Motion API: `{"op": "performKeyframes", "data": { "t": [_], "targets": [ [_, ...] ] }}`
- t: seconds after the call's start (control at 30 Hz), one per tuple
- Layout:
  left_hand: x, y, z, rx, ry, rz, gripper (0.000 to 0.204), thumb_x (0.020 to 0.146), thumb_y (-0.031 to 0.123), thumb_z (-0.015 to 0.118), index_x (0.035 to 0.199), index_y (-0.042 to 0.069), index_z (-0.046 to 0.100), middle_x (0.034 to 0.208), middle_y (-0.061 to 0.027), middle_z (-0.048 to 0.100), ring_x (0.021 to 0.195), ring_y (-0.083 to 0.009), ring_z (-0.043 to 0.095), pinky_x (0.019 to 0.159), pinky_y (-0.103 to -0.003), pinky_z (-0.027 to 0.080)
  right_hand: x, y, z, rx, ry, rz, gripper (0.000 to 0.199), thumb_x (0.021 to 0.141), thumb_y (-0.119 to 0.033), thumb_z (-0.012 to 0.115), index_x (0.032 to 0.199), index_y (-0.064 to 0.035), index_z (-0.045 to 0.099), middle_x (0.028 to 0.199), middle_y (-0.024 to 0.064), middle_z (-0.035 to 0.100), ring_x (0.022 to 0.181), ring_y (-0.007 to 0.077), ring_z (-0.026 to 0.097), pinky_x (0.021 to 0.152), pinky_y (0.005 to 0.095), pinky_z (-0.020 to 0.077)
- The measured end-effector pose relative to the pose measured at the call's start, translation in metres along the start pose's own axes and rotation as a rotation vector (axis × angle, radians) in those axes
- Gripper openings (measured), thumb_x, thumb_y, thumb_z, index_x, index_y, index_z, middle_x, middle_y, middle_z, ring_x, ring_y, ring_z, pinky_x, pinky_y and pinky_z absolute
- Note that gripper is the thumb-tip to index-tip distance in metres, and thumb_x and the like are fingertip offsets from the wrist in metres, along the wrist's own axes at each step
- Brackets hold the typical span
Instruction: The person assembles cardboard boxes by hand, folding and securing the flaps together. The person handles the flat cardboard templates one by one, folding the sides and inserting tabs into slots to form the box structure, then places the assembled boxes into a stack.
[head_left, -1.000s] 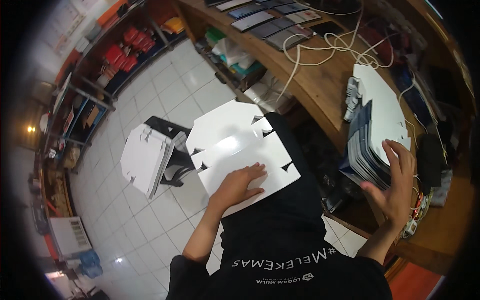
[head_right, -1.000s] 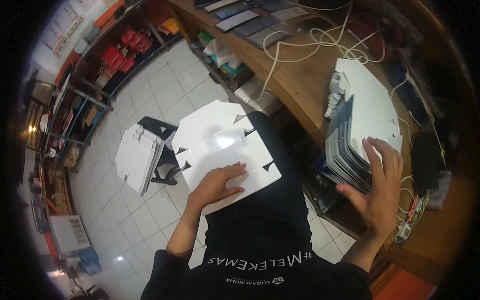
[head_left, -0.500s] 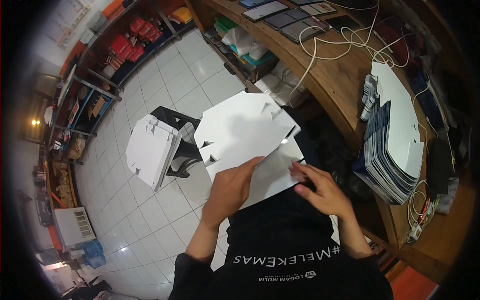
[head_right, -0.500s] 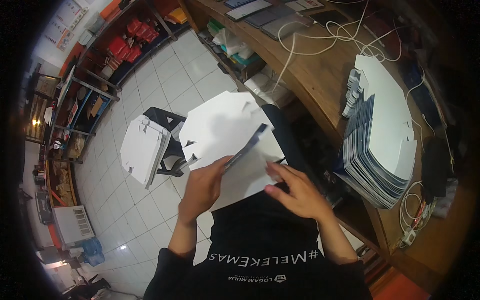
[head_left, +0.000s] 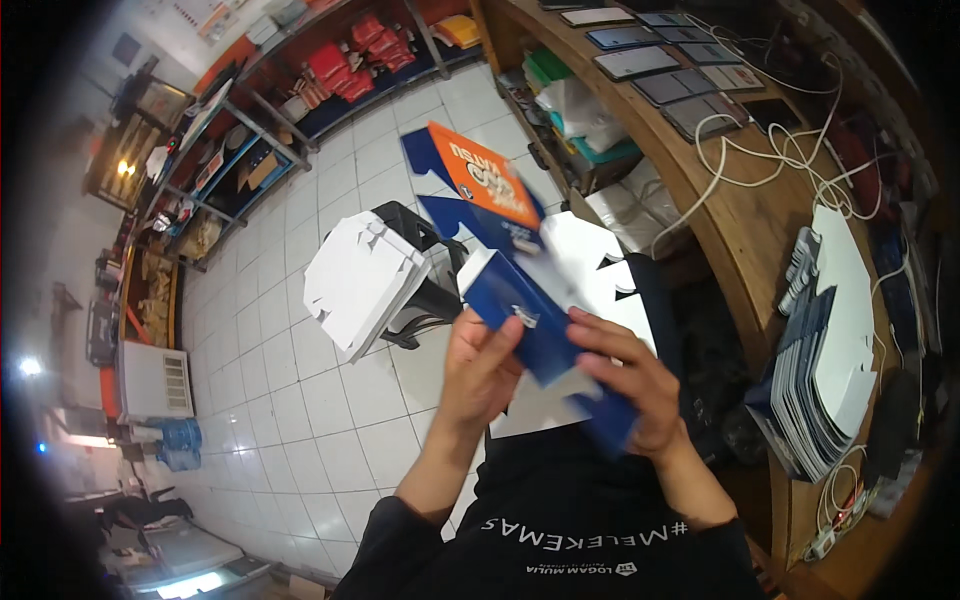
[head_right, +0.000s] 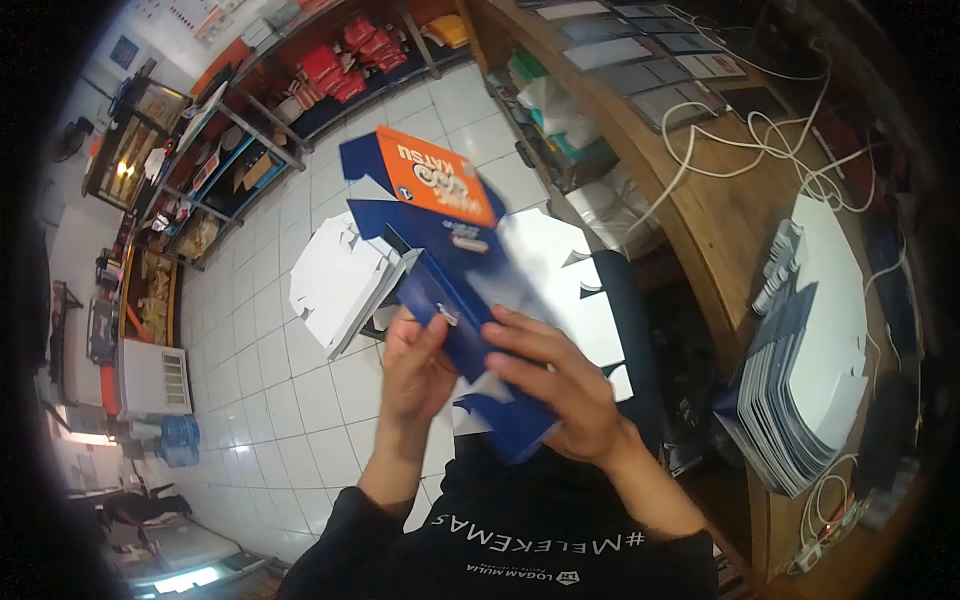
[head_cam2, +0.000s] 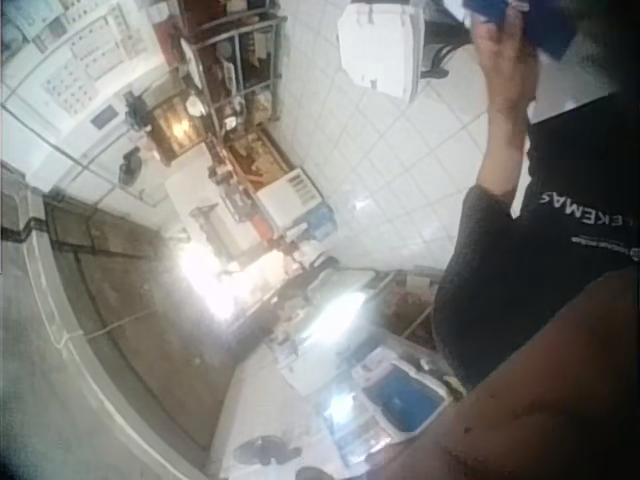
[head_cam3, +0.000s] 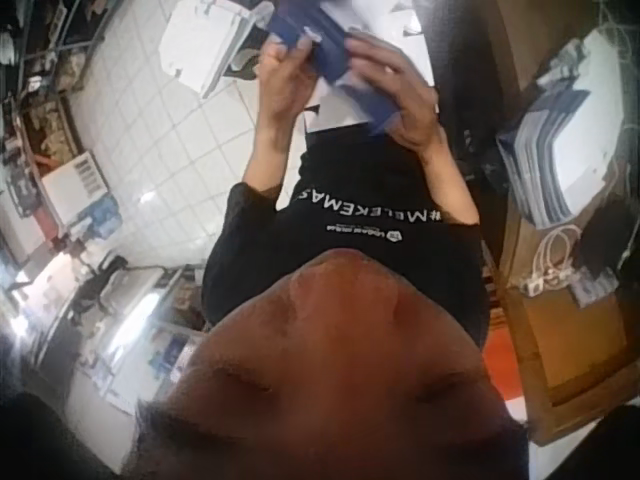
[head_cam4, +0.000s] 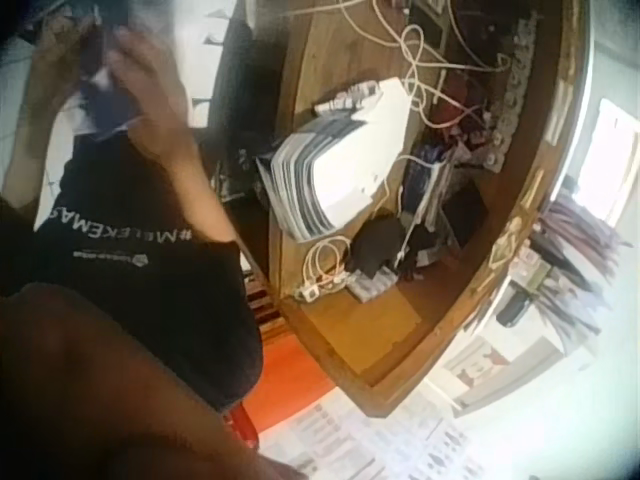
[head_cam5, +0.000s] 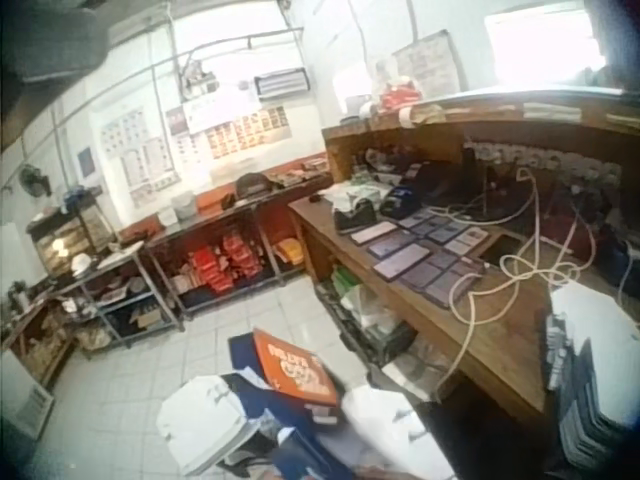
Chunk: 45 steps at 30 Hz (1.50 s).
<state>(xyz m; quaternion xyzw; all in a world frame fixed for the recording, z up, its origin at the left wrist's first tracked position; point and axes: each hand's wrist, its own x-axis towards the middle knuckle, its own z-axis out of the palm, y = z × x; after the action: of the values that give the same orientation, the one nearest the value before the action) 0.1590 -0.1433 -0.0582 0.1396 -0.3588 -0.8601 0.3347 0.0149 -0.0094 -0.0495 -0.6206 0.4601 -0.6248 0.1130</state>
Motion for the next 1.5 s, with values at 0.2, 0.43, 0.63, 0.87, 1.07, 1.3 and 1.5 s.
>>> {"op": "performKeyframes", "data": {
  "t": [0.2, 0.43, 0.63, 0.87, 1.07, 1.3, 1.5],
  "targets": [
    [-0.002, -0.019, -0.006, -0.005, -0.046, 0.187, 0.026, 0.107, 0.013, 0.053, 0.131, 0.001, 0.055, 0.124, -0.008, 0.066, 0.11, -0.0156, 0.066, 0.09, -0.031, 0.055, -0.013, 0.004, 0.0, 0.081, 0.015, 0.043, 0.045, 0.082, 0.014, 0.063, 0.12, -0.0105, 0.067, 0.143, 0.0305, 0.052, 0.133, 0.0481, 0.054, 0.111, 0.0494, 0.0464],
    [-0.018, -0.045, 0.028, 0.191, 0.269, 0.304, 0.034, 0.112, 0.029, 0.044, 0.121, 0.0, 0.059, 0.118, -0.0093, 0.067, 0.106, -0.0158, 0.066, 0.089, -0.031, 0.055, 0.013, 0.008, 0.002, -0.605, 0.016, -0.056, 0.053, 0.079, 0.008, 0.071, 0.13, -0.0078, 0.067, 0.146, 0.0308, 0.049, 0.133, 0.0481, 0.052, 0.107, 0.0503, 0.0496],
    [-0.015, -0.037, 0.031, 0.144, 0.228, 0.303, 0.033, 0.112, 0.026, 0.041, 0.122, 0.0, 0.059, 0.119, -0.0107, 0.067, 0.106, -0.0191, 0.067, 0.091, -0.036, 0.054, 0.021, 0.013, 0.008, -0.538, -0.107, 0.019, 0.054, 0.081, 0.001, 0.076, 0.133, -0.0036, 0.063, 0.146, 0.0256, 0.051, 0.13, 0.0458, 0.053, 0.105, 0.0502, 0.0489],
    [-0.036, -0.008, 0.009, 0.834, 0.024, -0.125, 0.035, 0.108, 0.029, 0.052, 0.129, 0.0, 0.057, 0.12, -0.0148, 0.067, 0.111, -0.0251, 0.066, 0.095, -0.04, 0.052, 0.013, 0.013, 0.01, -0.535, 0.008, 0.011, 0.056, 0.082, -0.007, 0.08, 0.134, -0.0027, 0.061, 0.138, 0.0245, 0.057, 0.122, 0.0422, 0.058, 0.1, 0.0468, 0.0509],
    [-0.04, 0.051, 0.04, 1.799, -0.824, 0.065, 0.077, 0.095, 0.02, 0.068, 0.158, 0.009, 0.027, 0.148, -0.0212, 0.052, 0.141, -0.0378, 0.046, 0.117, -0.047, 0.038, 0.002, 0.053, -0.028, -0.147, 0.539, 0.576, 0.026, 0.107, -0.023, 0.051, 0.109, 0.0007, 0.061, 0.103, 0.0099, 0.064, 0.097, 0.0174, 0.059, 0.088, 0.0299, 0.0467],
    [-0.031, 0.056, -0.011, 1.793, -0.856, 0.348, 0.047, 0.088, 0.004, 0.066, 0.134, 0.009, 0.059, 0.137, -0.0091, 0.062, 0.123, -0.0254, 0.062, 0.094, -0.036, 0.057, -0.005, 0.041, -0.049, -0.327, 0.439, 0.662, 0.024, 0.104, -0.014, 0.047, 0.11, 0.0014, 0.065, 0.104, 0.0128, 0.07, 0.105, 0.0236, 0.066, 0.098, 0.0334, 0.0464],
    [-0.003, 0.064, 0.002, 1.33, -0.656, -0.028, 0.022, 0.102, 0.013, 0.058, 0.123, 0.011, 0.063, 0.1, -0.0079, 0.073, 0.072, -0.0246, 0.071, 0.066, -0.038, 0.056, -0.015, -0.005, -0.039, -0.147, 0.22, 0.338, 0.022, 0.074, 0.005, 0.054, 0.09, -0.0022, 0.067, 0.082, 0.0114, 0.066, 0.083, 0.027, 0.065, 0.103, 0.0516, 0.0416]
  ]
}}
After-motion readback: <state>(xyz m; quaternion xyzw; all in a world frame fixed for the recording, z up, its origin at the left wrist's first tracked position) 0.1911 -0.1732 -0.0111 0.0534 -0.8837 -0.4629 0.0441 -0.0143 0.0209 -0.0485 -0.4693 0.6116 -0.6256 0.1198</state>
